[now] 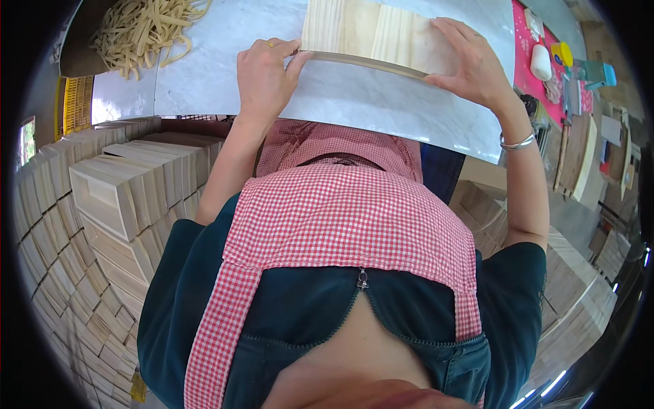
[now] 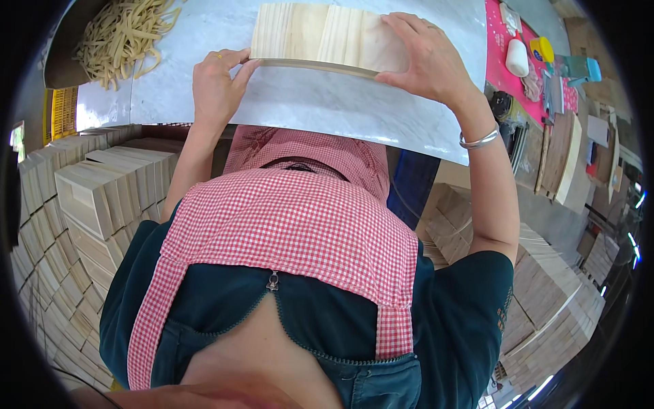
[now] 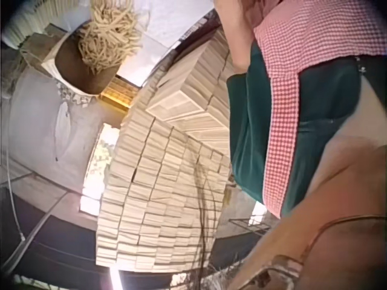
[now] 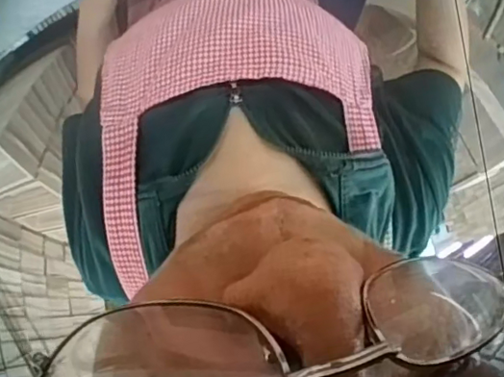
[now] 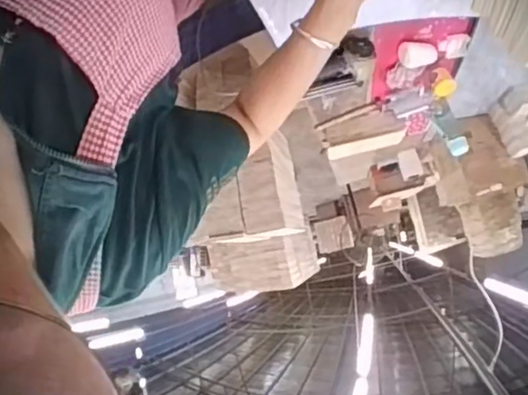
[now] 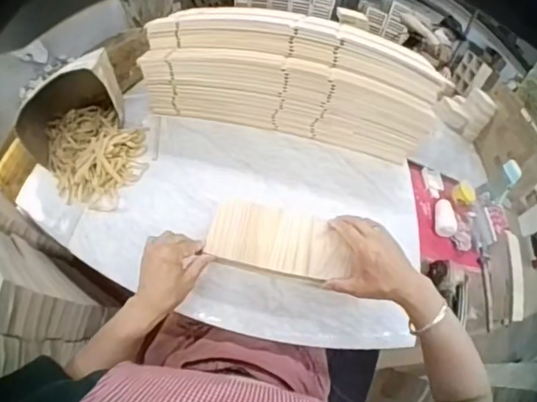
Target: Assemble wooden boxes by applying glue to the frame components and securing them with a pneumatic nail gun.
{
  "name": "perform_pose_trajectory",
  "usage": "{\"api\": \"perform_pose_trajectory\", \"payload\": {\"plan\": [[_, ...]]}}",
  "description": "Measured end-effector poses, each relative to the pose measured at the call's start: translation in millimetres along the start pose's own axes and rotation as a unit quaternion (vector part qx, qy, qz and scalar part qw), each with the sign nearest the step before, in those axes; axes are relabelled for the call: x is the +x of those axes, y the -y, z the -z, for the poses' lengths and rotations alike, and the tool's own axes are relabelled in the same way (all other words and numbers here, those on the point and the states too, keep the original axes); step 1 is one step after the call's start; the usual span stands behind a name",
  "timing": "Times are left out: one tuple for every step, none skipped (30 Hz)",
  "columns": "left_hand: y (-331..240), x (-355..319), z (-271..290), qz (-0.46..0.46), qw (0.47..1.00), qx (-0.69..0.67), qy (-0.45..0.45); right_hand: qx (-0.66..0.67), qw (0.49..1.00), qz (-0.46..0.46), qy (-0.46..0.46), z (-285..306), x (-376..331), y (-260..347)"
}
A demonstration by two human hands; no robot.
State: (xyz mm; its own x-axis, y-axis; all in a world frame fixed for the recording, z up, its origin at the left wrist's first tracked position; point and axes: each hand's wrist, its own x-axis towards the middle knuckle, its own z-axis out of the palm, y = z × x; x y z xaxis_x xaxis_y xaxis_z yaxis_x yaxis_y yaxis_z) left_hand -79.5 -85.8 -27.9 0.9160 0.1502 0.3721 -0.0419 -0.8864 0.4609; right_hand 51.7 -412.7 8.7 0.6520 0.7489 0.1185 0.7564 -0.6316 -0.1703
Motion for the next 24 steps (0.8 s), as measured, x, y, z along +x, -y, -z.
{"api": "perform_pose_trajectory", "payload": {"plan": [[-0.2, 0.1, 0.1, 0.001, 1.0, 0.005, 0.003, -0.002, 1.0, -0.004, 0.004, -1.8, -0.5, -0.5], [-0.5, 0.2, 0.0, 0.002, 1.0, 0.01, 0.006, -0.004, 1.0, -0.007, 0.007, -3.5, -1.0, -0.9], [-0.9, 0.3, -0.2, 0.003, 1.0, 0.015, 0.01, -0.006, 1.0, -0.011, 0.011, -4.9, -1.2, -1.0], [-1.4, 0.1, 0.2, 0.003, 1.0, 0.015, 0.012, -0.004, 1.0, -0.012, 0.012, -6.0, -0.9, -0.6], [-2.2, -0.1, 0.6, -0.004, 1.0, 0.028, 0.009, -0.009, 1.0, -0.006, 0.0, -6.6, -0.5, 0.2], [-3.0, -0.3, 0.9, -0.012, 0.999, 0.041, 0.007, -0.014, 1.0, 0.0, -0.011, -6.8, -0.1, 1.1], [-3.7, -0.5, 0.8, -0.019, 0.998, 0.054, 0.004, -0.019, 1.0, 0.006, -0.023, -6.8, 0.5, 2.3], [-4.1, -0.6, 0.2, -0.027, 0.997, 0.067, 0.002, -0.025, 0.999, 0.011, -0.034, -6.6, 1.2, 3.7], [-3.6, -0.7, -0.5, -0.028, 0.997, 0.067, 0.005, -0.023, 0.999, 0.009, -0.034, -4.0, 4.6, 6.2], [-2.6, -0.9, -1.0, -0.033, 0.997, 0.073, 0.001, -0.01, 0.999, 0.02, -0.029, 2.5, 10.8, 9.6], [-2.3, -0.9, -1.2, -0.038, 0.996, 0.078, -0.003, 0.003, 0.999, 0.03, -0.024, 11.1, 17.0, 13.2], [-1.8, -1.1, -1.2, -0.044, 0.996, 0.082, -0.007, 0.016, 0.999, 0.04, -0.019, 18.1, 21.9, 16.7], [-1.5, -1.5, -0.9, -0.051, 0.995, 0.087, -0.011, 0.028, 0.998, 0.049, -0.015, 21.0, 23.2, 19.5], [-2.7, -0.2, -1.9, -0.057, 0.995, 0.082, -0.011, 0.023, 0.999, 0.043, -0.016, 22.8, 21.3, 19.7], [-3.4, 0.0, -1.9, -0.052, 0.995, 0.081, -0.008, 0.012, 0.999, 0.04, 0.008, 23.6, 19.4, 19.2], [-3.8, -0.3, -1.4, -0.048, 0.996, 0.08, -0.004, 0.0, 0.999, 0.036, 0.032, 23.9, 16.8, 18.1], [-4.1, -0.8, -0.8, -0.045, 0.996, 0.078, -0.001, -0.011, 0.998, 0.031, 0.056, 24.2, 12.8, 16.5], [-4.5, -1.0, -0.6, -0.042, 0.996, 0.077, 0.002, -0.022, 0.996, 0.025, 0.079, 25.0, 6.8, 14.6], [-3.0, 0.0, 0.1, -0.05, 0.996, 0.075, 0.0, -0.026, 0.997, 0.019, 0.074, 23.1, -0.6, 11.0], [-0.9, 0.7, 0.3, -0.045, 0.997, 0.065, 0.003, 0.022, 1.0, -0.021, -0.006, 18.1, -12.2, 5.4], [0.6, 2.0, -1.3, -0.042, 0.998, 0.053, 0.008, 0.067, 0.992, -0.062, -0.088, 12.3, -27.7, -1.0], [2.8, 0.0, -0.2, -0.033, 0.998, 0.045, 0.014, 0.117, 0.974, -0.098, -0.168, 4.0, -40.6, -4.9], [3.7, -1.0, 1.2, -0.025, 0.999, 0.038, 0.02, 0.165, 0.946, -0.131, -0.246, -2.7, -50.4, -6.9], [3.9, 0.5, 2.6, -0.034, 0.999, 0.037, 0.022, 0.162, 0.944, -0.138, -0.251, -6.6, -60.2, -4.9]]}}
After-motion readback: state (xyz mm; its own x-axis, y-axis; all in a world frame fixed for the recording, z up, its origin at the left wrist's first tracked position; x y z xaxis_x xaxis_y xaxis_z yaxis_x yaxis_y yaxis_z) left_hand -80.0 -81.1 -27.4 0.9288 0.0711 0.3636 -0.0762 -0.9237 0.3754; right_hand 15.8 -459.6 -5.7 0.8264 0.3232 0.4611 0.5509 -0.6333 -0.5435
